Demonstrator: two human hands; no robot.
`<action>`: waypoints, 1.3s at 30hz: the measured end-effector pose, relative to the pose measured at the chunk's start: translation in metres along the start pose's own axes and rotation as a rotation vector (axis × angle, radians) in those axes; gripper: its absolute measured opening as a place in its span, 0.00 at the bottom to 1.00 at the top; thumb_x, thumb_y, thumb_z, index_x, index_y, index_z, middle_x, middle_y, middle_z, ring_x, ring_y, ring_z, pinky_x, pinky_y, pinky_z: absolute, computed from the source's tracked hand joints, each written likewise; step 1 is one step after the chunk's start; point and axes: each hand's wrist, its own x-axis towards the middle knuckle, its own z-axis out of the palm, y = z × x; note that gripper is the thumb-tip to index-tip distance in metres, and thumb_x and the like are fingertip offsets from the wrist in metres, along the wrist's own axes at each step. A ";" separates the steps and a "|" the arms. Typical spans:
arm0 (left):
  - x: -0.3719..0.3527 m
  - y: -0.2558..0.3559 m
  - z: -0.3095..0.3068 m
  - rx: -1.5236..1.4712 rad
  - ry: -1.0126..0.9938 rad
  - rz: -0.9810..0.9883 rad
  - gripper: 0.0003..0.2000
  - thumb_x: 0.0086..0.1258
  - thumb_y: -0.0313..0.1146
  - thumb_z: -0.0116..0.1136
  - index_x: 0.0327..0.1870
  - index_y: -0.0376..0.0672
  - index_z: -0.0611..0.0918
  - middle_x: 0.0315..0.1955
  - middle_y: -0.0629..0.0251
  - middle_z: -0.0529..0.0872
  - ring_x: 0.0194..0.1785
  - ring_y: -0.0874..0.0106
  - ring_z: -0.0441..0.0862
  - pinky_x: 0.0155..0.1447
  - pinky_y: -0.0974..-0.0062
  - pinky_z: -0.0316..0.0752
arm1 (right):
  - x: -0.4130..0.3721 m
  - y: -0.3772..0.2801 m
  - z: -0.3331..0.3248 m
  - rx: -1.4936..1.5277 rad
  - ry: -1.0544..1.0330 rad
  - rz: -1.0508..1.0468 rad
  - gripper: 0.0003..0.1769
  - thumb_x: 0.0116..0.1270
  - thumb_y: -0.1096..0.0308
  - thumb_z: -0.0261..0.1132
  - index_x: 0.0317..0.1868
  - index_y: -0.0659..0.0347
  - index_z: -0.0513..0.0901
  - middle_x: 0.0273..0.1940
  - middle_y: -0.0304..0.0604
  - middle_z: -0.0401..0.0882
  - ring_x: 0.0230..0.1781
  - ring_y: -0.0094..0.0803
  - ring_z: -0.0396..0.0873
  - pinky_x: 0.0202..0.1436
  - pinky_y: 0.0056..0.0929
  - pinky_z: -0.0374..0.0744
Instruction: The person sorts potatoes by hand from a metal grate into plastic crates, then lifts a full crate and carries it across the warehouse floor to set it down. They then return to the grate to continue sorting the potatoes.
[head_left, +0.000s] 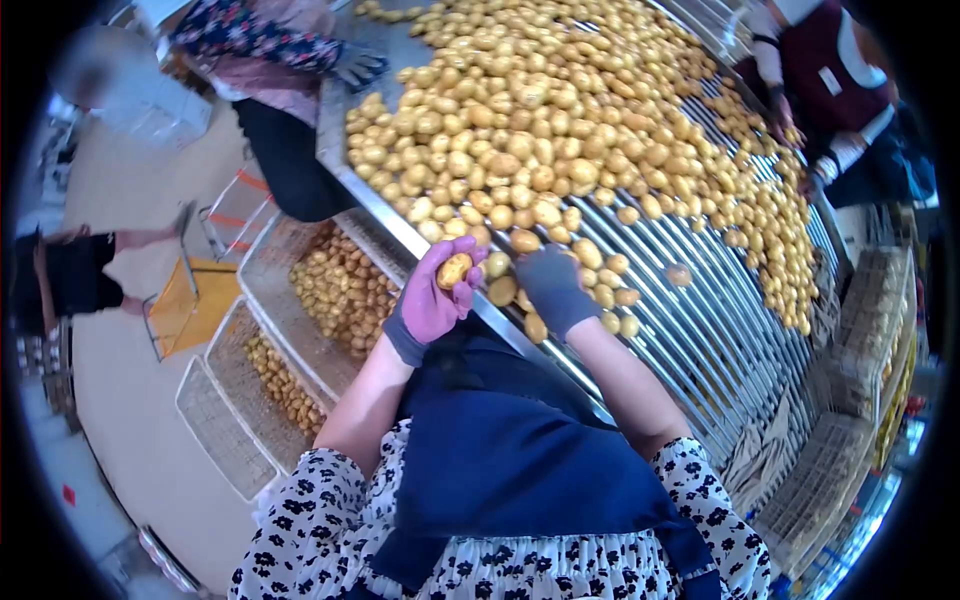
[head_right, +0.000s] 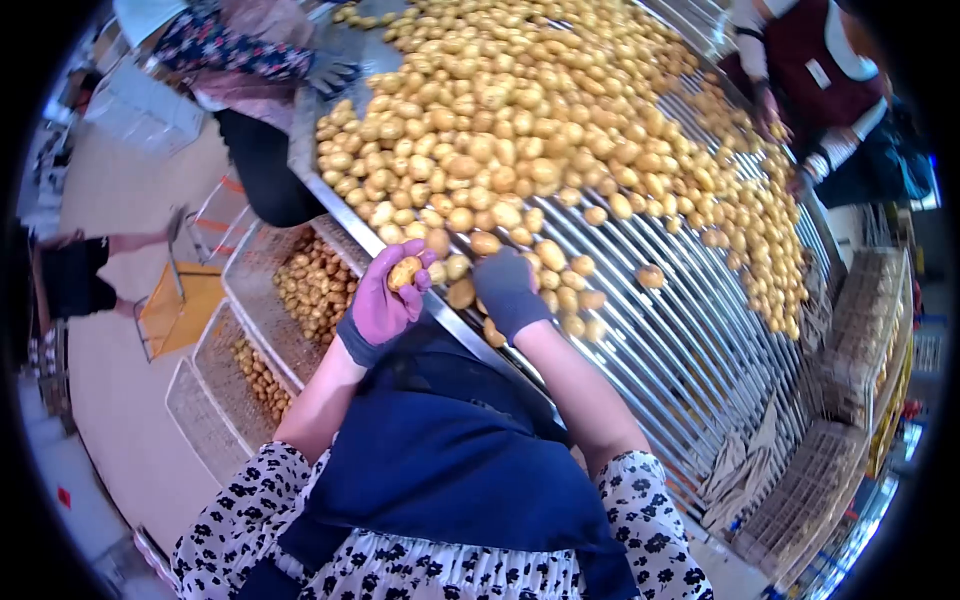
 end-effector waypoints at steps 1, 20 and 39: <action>-0.010 0.002 0.005 0.054 0.042 0.067 0.16 0.73 0.38 0.49 0.57 0.43 0.74 0.50 0.61 0.78 0.45 0.69 0.79 0.38 0.82 0.79 | 0.006 0.002 0.011 0.009 -0.002 0.089 0.13 0.66 0.65 0.53 0.40 0.58 0.83 0.39 0.49 0.81 0.42 0.45 0.80 0.42 0.41 0.79; -0.102 0.000 -0.057 -0.059 0.077 0.420 0.18 0.72 0.49 0.45 0.51 0.45 0.72 0.42 0.56 0.78 0.44 0.57 0.79 0.55 0.54 0.76 | -0.027 -0.130 -0.063 0.457 0.263 -0.732 0.31 0.59 0.53 0.64 0.62 0.51 0.71 0.55 0.48 0.74 0.53 0.46 0.74 0.53 0.40 0.75; -0.047 0.057 -0.090 1.087 0.503 0.718 0.20 0.72 0.36 0.50 0.63 0.40 0.69 0.54 0.61 0.74 0.54 0.69 0.73 0.56 0.72 0.71 | -0.134 0.099 0.128 0.424 0.937 0.445 0.34 0.69 0.59 0.56 0.69 0.67 0.56 0.68 0.63 0.53 0.70 0.58 0.52 0.71 0.54 0.51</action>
